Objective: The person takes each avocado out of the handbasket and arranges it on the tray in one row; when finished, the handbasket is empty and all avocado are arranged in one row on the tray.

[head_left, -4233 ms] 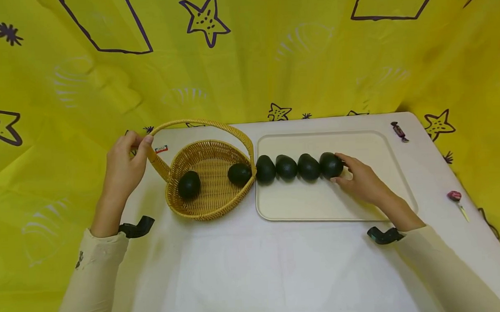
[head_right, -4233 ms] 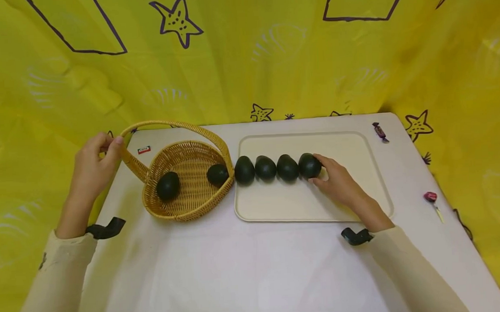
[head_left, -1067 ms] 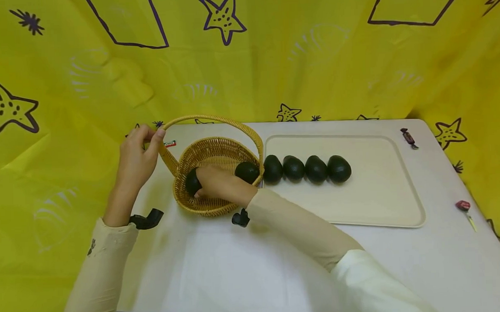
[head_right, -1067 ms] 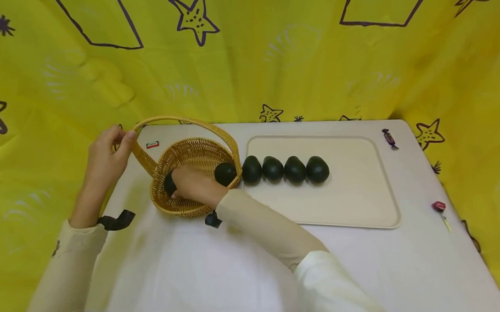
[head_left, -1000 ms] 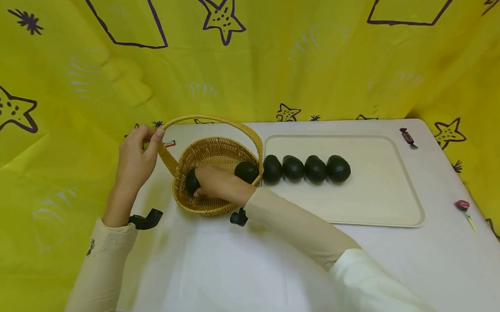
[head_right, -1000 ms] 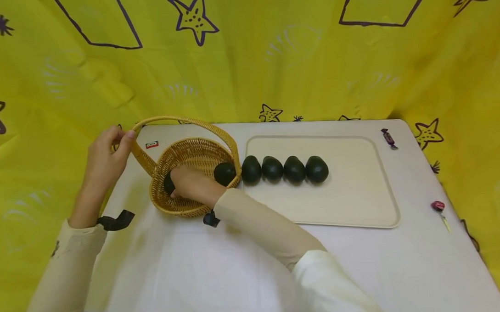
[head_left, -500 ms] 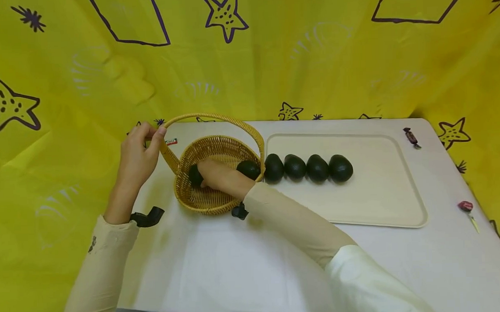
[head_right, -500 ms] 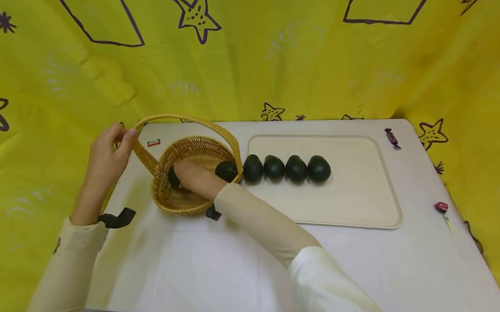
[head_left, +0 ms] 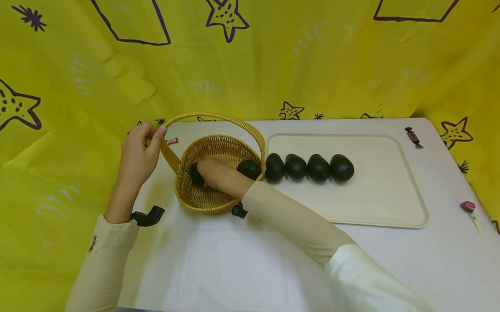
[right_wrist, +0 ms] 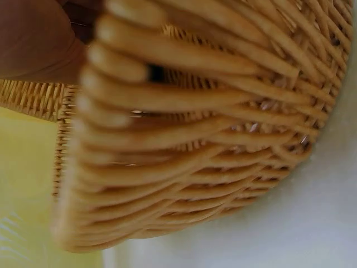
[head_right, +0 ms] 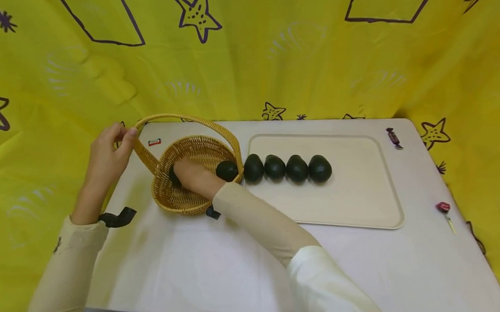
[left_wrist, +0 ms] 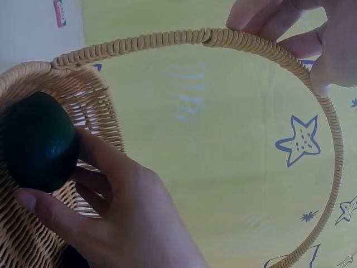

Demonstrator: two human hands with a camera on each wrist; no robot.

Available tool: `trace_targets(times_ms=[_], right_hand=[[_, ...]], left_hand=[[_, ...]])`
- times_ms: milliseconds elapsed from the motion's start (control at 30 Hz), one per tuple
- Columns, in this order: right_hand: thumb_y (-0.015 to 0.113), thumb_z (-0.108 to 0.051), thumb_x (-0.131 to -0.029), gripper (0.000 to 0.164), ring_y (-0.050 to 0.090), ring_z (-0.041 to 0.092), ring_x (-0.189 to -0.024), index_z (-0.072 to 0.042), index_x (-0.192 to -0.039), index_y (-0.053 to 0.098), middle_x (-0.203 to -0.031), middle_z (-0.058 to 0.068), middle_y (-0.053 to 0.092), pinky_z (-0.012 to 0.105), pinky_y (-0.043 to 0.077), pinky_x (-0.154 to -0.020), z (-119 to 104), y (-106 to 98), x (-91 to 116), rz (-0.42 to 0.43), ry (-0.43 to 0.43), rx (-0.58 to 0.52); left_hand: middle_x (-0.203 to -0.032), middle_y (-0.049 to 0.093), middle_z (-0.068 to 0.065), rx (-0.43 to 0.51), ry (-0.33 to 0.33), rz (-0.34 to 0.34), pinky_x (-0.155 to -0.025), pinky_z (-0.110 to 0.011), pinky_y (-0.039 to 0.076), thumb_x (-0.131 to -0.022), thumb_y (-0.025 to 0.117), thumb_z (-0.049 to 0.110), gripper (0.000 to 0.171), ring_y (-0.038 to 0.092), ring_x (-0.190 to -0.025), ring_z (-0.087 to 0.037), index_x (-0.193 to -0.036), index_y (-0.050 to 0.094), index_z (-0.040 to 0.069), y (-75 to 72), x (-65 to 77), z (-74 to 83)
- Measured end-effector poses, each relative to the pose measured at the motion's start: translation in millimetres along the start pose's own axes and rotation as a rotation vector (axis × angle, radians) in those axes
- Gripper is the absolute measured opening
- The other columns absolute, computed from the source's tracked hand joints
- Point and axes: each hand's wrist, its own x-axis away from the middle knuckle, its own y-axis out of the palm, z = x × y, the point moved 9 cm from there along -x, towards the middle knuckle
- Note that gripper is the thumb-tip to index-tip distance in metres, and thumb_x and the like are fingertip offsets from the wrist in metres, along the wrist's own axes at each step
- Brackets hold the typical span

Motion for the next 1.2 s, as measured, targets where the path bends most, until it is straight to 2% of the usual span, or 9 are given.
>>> trace_targets(times_ms=[133,267,367,567,767,967,1067,1200], right_hand=[[0.079,-0.013,-0.096,0.029,0.069,0.019,-0.104,-0.005,-0.123,0.07,-0.129,0.014,0.067,0.03,0.059,-0.084,0,-1,-1,0.006,0.009,0.056],[0.079,-0.016,-0.097,0.026,0.071,0.019,-0.104,-0.006,-0.119,0.073,-0.124,0.011,0.072,0.03,0.059,-0.084,2,-1,-3,0.009,0.004,0.054],[0.079,-0.019,-0.097,0.03,0.072,0.021,-0.108,-0.004,-0.122,0.072,-0.124,0.011,0.074,0.031,0.059,-0.088,2,-3,-4,0.017,-0.013,0.026],[0.076,-0.022,-0.1,0.046,0.069,0.026,-0.121,0.0,-0.138,0.062,-0.134,0.015,0.068,0.033,0.057,-0.098,2,-7,-3,0.045,-0.029,-0.046],[0.075,-0.022,-0.1,0.044,0.068,0.025,-0.121,-0.001,-0.138,0.063,-0.132,0.015,0.07,0.034,0.056,-0.099,4,-5,-2,0.061,-0.028,-0.133],[0.073,-0.024,-0.102,0.043,0.065,0.026,-0.127,-0.002,-0.138,0.063,-0.137,0.014,0.068,0.036,0.053,-0.105,10,-6,3,0.061,-0.017,-0.195],[0.072,-0.025,-0.103,0.041,0.065,0.025,-0.125,-0.003,-0.136,0.064,-0.136,0.013,0.068,0.035,0.053,-0.103,14,-9,6,0.062,-0.016,-0.207],[0.071,-0.027,-0.103,0.039,0.067,0.022,-0.116,-0.004,-0.133,0.064,-0.13,0.012,0.069,0.033,0.055,-0.093,21,-13,12,0.069,-0.01,-0.251]], left_hand=[[-0.111,0.064,-0.024,0.003,0.002,-0.002,-0.092,-0.055,0.041,-0.11,0.056,0.04,0.042,0.058,-0.112,-0.043,-0.102,0.062,-0.001,0.0,-1.1,0.9],[-0.11,0.064,-0.024,0.006,0.008,-0.001,-0.091,-0.053,0.041,-0.11,0.056,0.04,0.042,0.058,-0.111,-0.042,-0.102,0.062,-0.001,-0.1,-2.0,2.5],[-0.109,0.064,-0.024,0.002,0.011,0.0,-0.091,-0.053,0.041,-0.11,0.056,0.039,0.041,0.058,-0.11,-0.042,-0.102,0.062,-0.001,-0.5,-1.5,3.3],[-0.109,0.064,-0.024,0.001,0.013,0.0,-0.092,-0.055,0.042,-0.111,0.055,0.039,0.042,0.059,-0.111,-0.043,-0.102,0.062,-0.002,-1.5,0.6,3.9],[-0.11,0.064,-0.025,-0.004,0.001,-0.004,-0.094,-0.057,0.042,-0.111,0.055,0.039,0.043,0.058,-0.111,-0.044,-0.103,0.062,-0.002,-1.3,2.5,2.3],[-0.11,0.064,-0.025,-0.002,0.012,-0.005,-0.093,-0.056,0.042,-0.11,0.055,0.04,0.042,0.058,-0.111,-0.043,-0.104,0.063,-0.001,0.5,1.0,2.1],[-0.109,0.064,-0.025,-0.003,0.016,-0.002,-0.093,-0.056,0.041,-0.111,0.055,0.04,0.042,0.058,-0.11,-0.043,-0.104,0.063,-0.001,0.6,0.2,2.2],[-0.109,0.064,-0.025,-0.004,0.014,0.0,-0.094,-0.057,0.042,-0.111,0.055,0.039,0.042,0.058,-0.111,-0.044,-0.104,0.063,-0.002,-0.1,0.1,2.2]])
